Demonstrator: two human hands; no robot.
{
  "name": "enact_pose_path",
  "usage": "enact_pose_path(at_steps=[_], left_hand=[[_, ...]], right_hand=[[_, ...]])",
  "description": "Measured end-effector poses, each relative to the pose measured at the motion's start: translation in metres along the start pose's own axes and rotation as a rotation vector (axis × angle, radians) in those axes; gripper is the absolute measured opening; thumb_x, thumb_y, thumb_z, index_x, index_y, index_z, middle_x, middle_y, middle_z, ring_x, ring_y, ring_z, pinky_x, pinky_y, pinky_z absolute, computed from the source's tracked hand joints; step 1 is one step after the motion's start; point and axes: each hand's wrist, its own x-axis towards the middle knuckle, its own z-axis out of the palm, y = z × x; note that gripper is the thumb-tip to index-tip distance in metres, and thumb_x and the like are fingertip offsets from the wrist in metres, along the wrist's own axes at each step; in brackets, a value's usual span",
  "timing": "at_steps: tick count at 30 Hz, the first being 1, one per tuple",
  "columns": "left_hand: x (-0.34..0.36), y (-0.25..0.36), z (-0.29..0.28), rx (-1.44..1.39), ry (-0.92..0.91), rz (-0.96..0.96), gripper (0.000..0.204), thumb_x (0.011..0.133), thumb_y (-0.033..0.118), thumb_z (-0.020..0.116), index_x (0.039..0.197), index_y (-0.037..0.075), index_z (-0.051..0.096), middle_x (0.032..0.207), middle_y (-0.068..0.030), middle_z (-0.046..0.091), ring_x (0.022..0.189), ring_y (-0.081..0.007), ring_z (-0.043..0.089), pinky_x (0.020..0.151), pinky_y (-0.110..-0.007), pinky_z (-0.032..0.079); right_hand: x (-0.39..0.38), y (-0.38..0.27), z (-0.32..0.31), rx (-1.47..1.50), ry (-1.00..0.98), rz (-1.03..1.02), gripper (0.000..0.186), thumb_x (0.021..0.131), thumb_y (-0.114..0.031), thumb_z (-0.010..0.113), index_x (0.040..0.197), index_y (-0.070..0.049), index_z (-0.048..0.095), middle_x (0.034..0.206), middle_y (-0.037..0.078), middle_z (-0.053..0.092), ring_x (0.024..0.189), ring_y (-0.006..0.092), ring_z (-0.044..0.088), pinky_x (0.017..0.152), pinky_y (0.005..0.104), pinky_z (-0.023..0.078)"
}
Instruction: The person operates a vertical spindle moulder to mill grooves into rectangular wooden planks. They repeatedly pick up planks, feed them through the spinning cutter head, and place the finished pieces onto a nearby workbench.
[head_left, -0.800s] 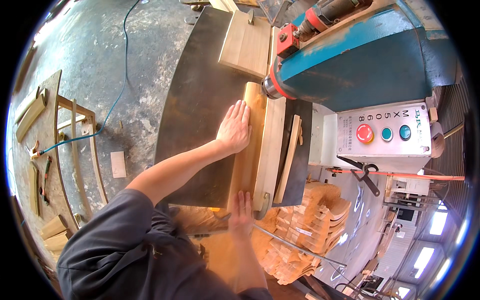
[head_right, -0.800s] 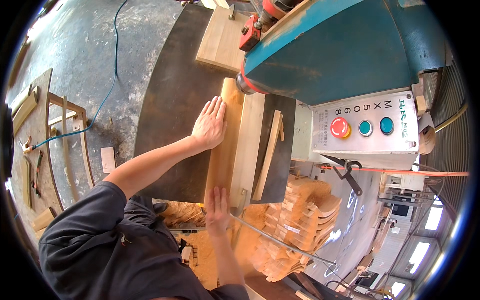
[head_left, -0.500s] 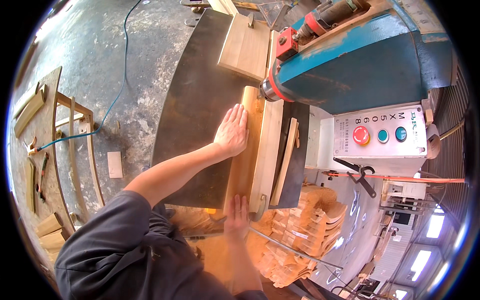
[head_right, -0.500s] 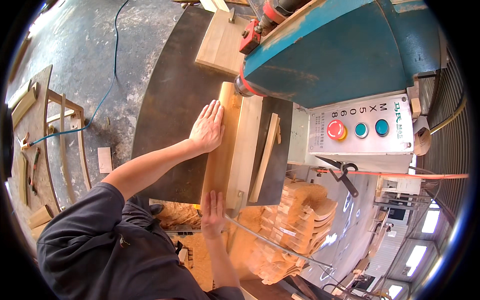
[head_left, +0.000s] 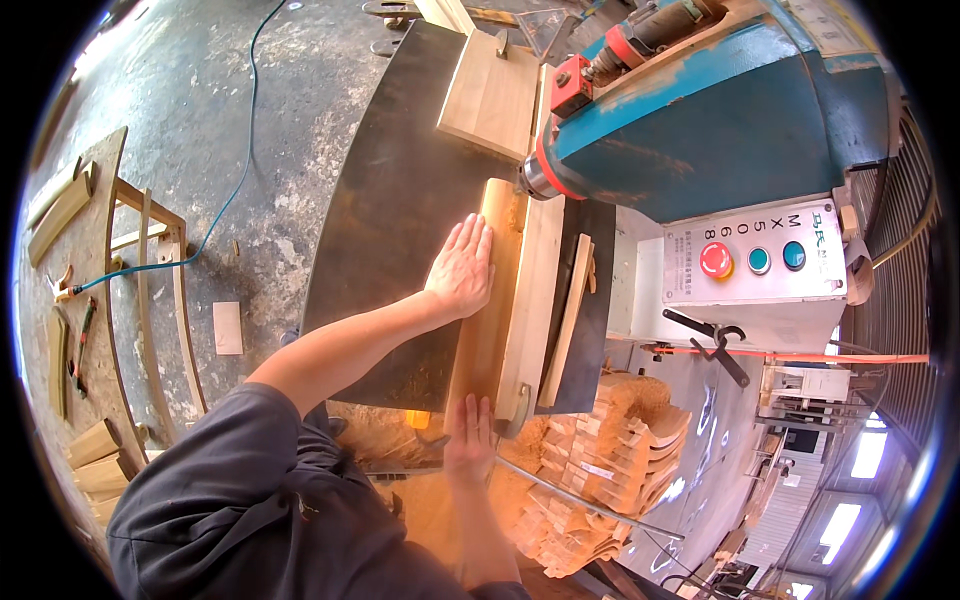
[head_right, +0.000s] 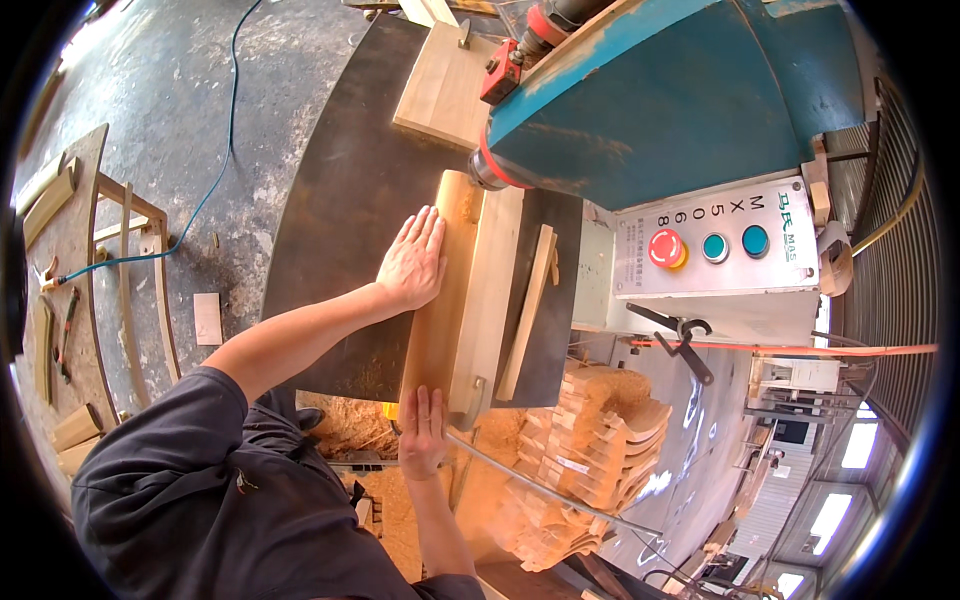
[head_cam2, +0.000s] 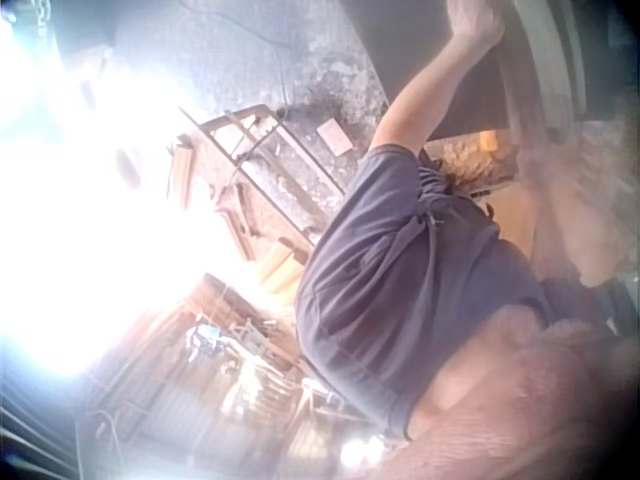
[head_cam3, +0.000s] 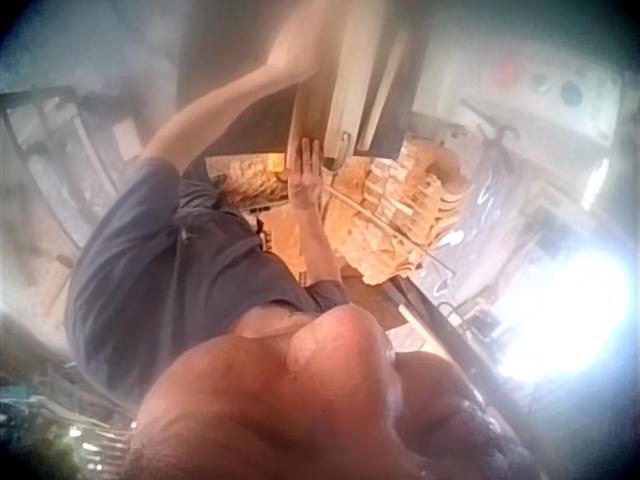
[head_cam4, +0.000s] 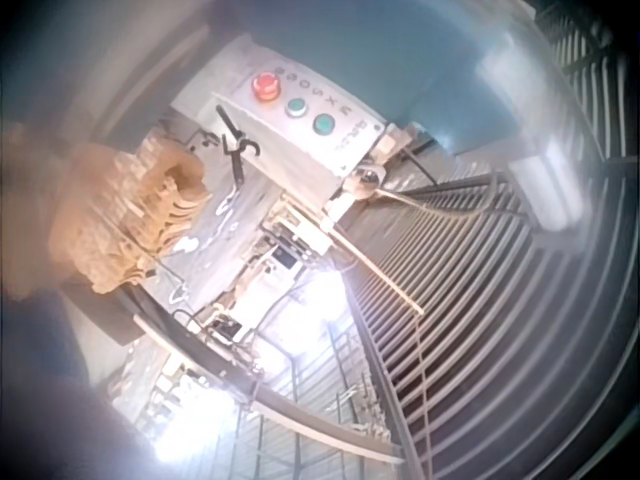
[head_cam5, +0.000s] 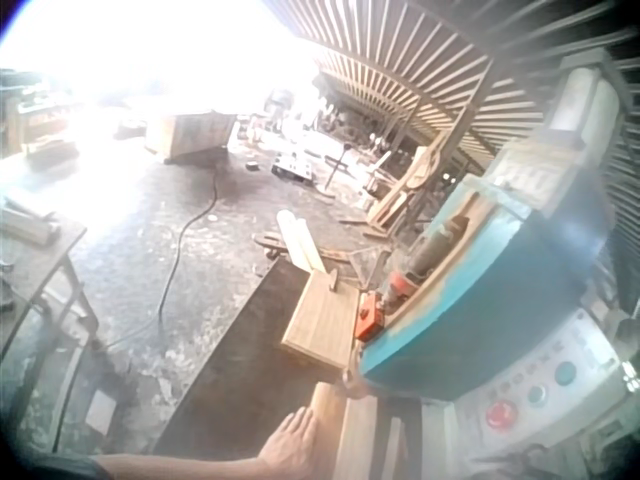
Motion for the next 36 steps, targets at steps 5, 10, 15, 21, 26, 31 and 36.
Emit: enact_pose_path(at_steps=[5,10,15,21,26,31,36], left_hand=[[-0.004,0.003,-0.004,-0.011,-0.013,0.003,0.064,0.104,0.026,0.046,0.155,-0.011,0.036,0.166,-0.0295,0.033,0.160,-0.0398,0.024,0.132,-0.048,0.015],[-0.013,0.005,-0.007,0.038,-0.026,0.013,0.065,0.104,0.026,0.044,0.155,-0.013,0.035,0.166,-0.0309,0.033,0.159,-0.0409,0.024,0.132,-0.049,0.014],[-0.029,0.010,-0.004,0.048,-0.041,0.027,0.065,0.106,0.028,0.041,0.156,-0.013,0.035,0.166,-0.0311,0.033,0.160,-0.0413,0.023,0.132,-0.049,0.013],[-0.031,0.012,-0.006,0.038,-0.024,0.023,0.066,0.106,0.030,0.041,0.156,-0.013,0.035,0.167,-0.0300,0.032,0.160,-0.0409,0.022,0.133,-0.049,0.013],[-0.069,0.023,-0.018,-0.214,0.061,0.001,0.073,0.102,0.033,0.059,0.158,-0.006,0.035,0.163,-0.0272,0.038,0.155,-0.0387,0.033,0.128,-0.046,0.026],[-0.147,0.038,-0.027,-0.840,-0.100,-0.359,0.081,0.095,0.036,0.071,0.157,-0.002,0.036,0.157,-0.0240,0.045,0.138,-0.0354,0.054,0.118,-0.045,0.042],[-0.199,0.073,-0.049,-0.902,-0.468,-0.562,0.079,0.089,0.037,0.081,0.147,-0.003,0.044,0.136,-0.0208,0.064,0.122,-0.0306,0.066,0.097,-0.043,0.058]], right_hand=[[-0.004,-0.001,-0.003,0.000,0.007,-0.008,0.052,0.086,0.010,0.056,0.136,-0.003,0.067,0.144,0.014,0.065,0.135,0.0412,0.060,0.113,0.0520,0.051],[-0.013,-0.005,-0.006,0.016,0.000,0.002,0.054,0.085,0.011,0.054,0.136,-0.001,0.066,0.144,0.015,0.065,0.136,0.0411,0.060,0.113,0.0521,0.052],[-0.032,-0.006,-0.007,-0.033,-0.032,-0.006,0.046,0.090,0.005,0.059,0.135,0.000,0.067,0.144,0.015,0.064,0.136,0.0419,0.059,0.113,0.0527,0.051],[-0.021,-0.026,0.001,-0.107,0.106,0.076,0.043,0.091,0.003,0.059,0.133,0.001,0.064,0.144,0.020,0.062,0.136,0.0422,0.056,0.113,0.0557,0.048],[-0.050,-0.035,0.009,-0.086,0.126,0.201,0.048,0.089,0.002,0.062,0.137,0.002,0.061,0.145,0.020,0.061,0.137,0.0478,0.055,0.110,0.0568,0.050],[-0.103,-0.056,-0.026,1.356,0.245,0.909,0.051,0.093,0.007,0.060,0.143,0.003,0.057,0.137,0.021,0.065,0.124,0.0444,0.065,0.099,0.0556,0.059],[-0.176,-0.069,-0.047,1.807,0.304,1.188,0.048,0.093,0.012,0.060,0.141,0.006,0.057,0.124,0.017,0.070,0.113,0.0351,0.071,0.093,0.0532,0.063]])
